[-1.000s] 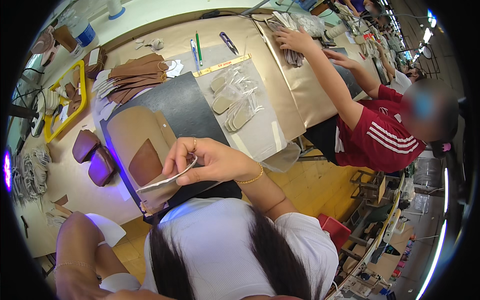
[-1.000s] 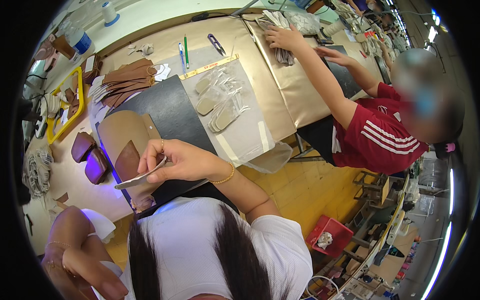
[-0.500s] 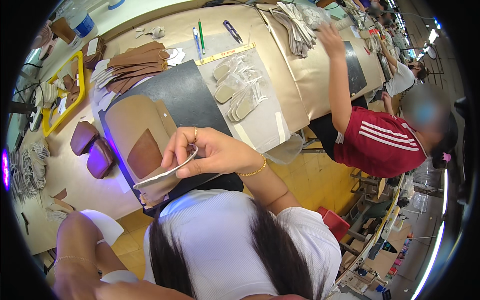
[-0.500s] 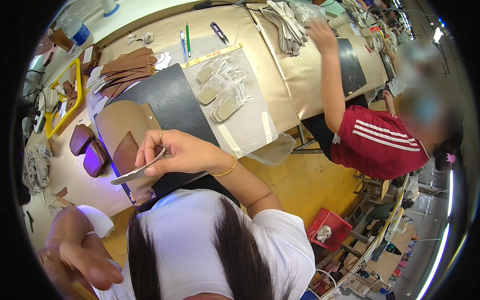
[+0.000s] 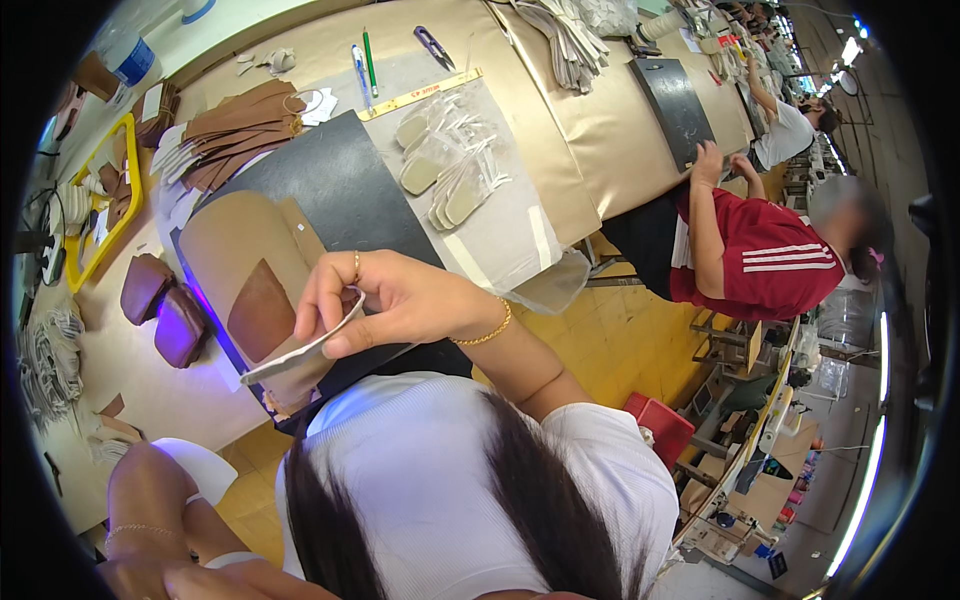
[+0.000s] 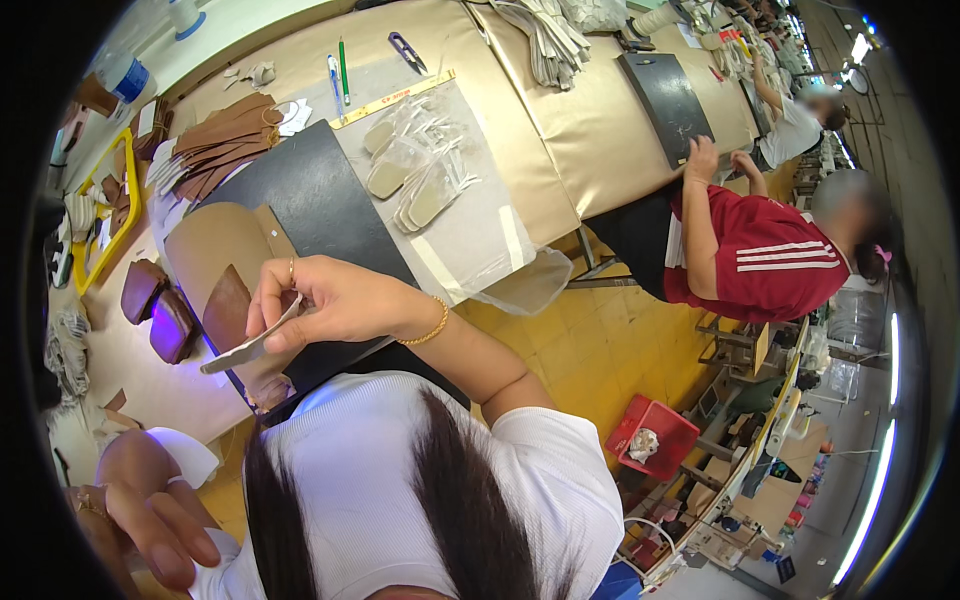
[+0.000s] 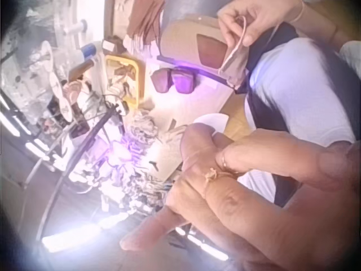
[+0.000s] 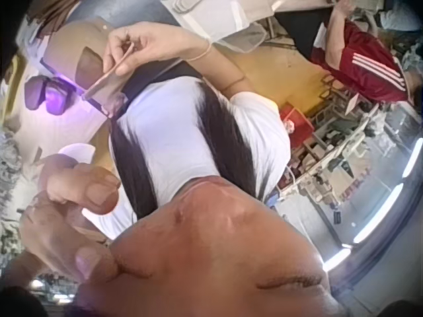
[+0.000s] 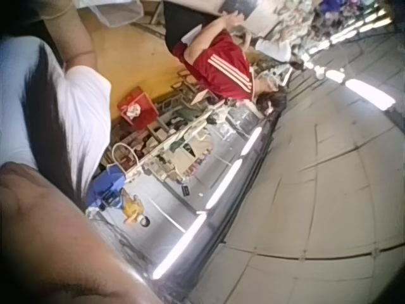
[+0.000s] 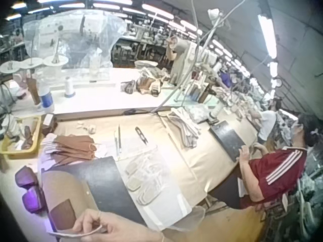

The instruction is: The person repeatedly picks up small leather pieces and white insoles, aligns them, and places the assembled units into a plastic bag. She also handles brown leather strips and places them on the table. The work occurs at a factory workstation with other workers visible in the background.

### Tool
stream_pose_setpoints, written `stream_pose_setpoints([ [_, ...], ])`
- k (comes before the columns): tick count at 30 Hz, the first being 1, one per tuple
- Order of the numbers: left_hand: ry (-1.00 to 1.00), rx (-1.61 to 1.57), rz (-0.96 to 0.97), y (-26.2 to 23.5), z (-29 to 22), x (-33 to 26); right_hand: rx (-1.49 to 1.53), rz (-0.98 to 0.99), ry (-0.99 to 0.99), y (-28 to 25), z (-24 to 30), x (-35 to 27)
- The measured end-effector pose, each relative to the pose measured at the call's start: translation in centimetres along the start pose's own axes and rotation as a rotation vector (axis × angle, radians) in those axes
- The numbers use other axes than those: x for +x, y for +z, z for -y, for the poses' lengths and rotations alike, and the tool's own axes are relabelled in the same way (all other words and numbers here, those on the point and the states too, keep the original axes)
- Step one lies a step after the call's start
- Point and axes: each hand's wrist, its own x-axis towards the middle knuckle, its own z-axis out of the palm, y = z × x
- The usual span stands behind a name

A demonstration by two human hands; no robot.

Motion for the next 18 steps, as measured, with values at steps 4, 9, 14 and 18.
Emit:
stream_pose_setpoints([
  [4,-0.288,-0.389,0.029,1.5,-4.0,2.0,-0.015,0.001,0.004,-0.2,-0.1,-0.2],
  [9,-0.425,-0.487,0.012,1.9,-7.1,2.8,-0.013,0.006,-0.014,0.2,0.0,0.0],
  [14,-0.483,-0.495,0.013,2.5,-8.1,3.3,-0.019,-0.027,-0.004,-0.4,0.3,-0.6],
  [18,-0.529,-0.454,-0.011,2.5,-9.0,3.6,-0.005,-0.002,-0.020,0.1,0.0,-0.4],
])
